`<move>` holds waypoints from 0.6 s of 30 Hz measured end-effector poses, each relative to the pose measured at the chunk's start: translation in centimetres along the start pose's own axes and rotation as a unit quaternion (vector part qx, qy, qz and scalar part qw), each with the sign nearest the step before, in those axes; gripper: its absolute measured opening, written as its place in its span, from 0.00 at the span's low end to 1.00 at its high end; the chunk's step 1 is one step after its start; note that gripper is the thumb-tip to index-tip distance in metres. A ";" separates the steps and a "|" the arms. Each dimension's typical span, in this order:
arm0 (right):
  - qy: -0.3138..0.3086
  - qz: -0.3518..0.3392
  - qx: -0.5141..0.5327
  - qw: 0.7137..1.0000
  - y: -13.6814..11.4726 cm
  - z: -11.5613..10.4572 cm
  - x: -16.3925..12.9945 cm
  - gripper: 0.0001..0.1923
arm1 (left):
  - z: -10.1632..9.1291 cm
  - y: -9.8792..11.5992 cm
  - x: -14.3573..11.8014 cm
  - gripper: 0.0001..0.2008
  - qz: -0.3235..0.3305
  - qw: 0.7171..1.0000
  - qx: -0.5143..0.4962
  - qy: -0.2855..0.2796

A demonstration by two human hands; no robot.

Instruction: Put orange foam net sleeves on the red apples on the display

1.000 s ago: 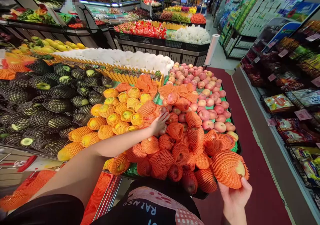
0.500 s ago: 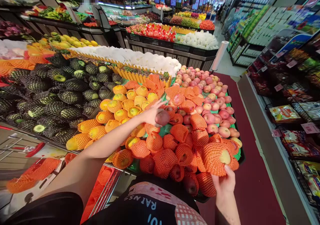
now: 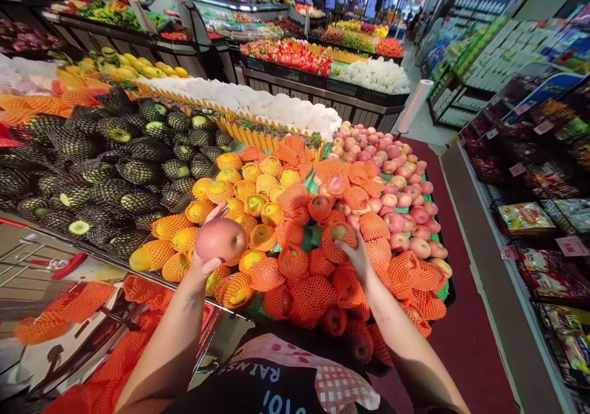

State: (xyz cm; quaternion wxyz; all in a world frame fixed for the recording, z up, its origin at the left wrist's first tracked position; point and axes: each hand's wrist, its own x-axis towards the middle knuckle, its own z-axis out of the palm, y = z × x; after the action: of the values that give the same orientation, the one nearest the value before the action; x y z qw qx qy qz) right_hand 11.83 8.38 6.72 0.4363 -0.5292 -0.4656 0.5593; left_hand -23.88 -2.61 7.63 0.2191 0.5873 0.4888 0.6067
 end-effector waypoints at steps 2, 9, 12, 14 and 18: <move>-0.012 0.017 -0.027 0.999 0.3 1.6 0.6 0.30 | -1.3 0.4 -1.2 0.51 -0.002 0.999 0.032 -0.015; -0.019 0.035 -0.047 0.998 0.7 4.3 3.6 0.30 | -0.3 1.4 -3.5 0.43 0.011 0.993 0.098 -0.070; -0.034 0.038 -0.024 0.998 0.5 3.9 4.8 0.27 | 2.9 1.6 -3.5 0.41 0.003 0.981 0.164 -0.105; -0.050 0.037 -0.003 0.998 0.2 3.5 5.4 0.25 | 4.9 1.6 -3.1 0.41 -0.031 0.972 0.205 -0.114; -0.071 0.020 0.041 0.996 -0.1 2.3 6.3 0.24 | 6.4 0.5 -1.6 0.38 -0.090 0.946 0.294 -0.102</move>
State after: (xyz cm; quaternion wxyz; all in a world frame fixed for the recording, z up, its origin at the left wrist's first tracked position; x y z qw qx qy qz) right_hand 9.15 14.42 5.69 0.4124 -0.4791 -0.4613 0.6226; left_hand -17.44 -2.06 6.18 0.1390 0.6379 0.6711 0.3513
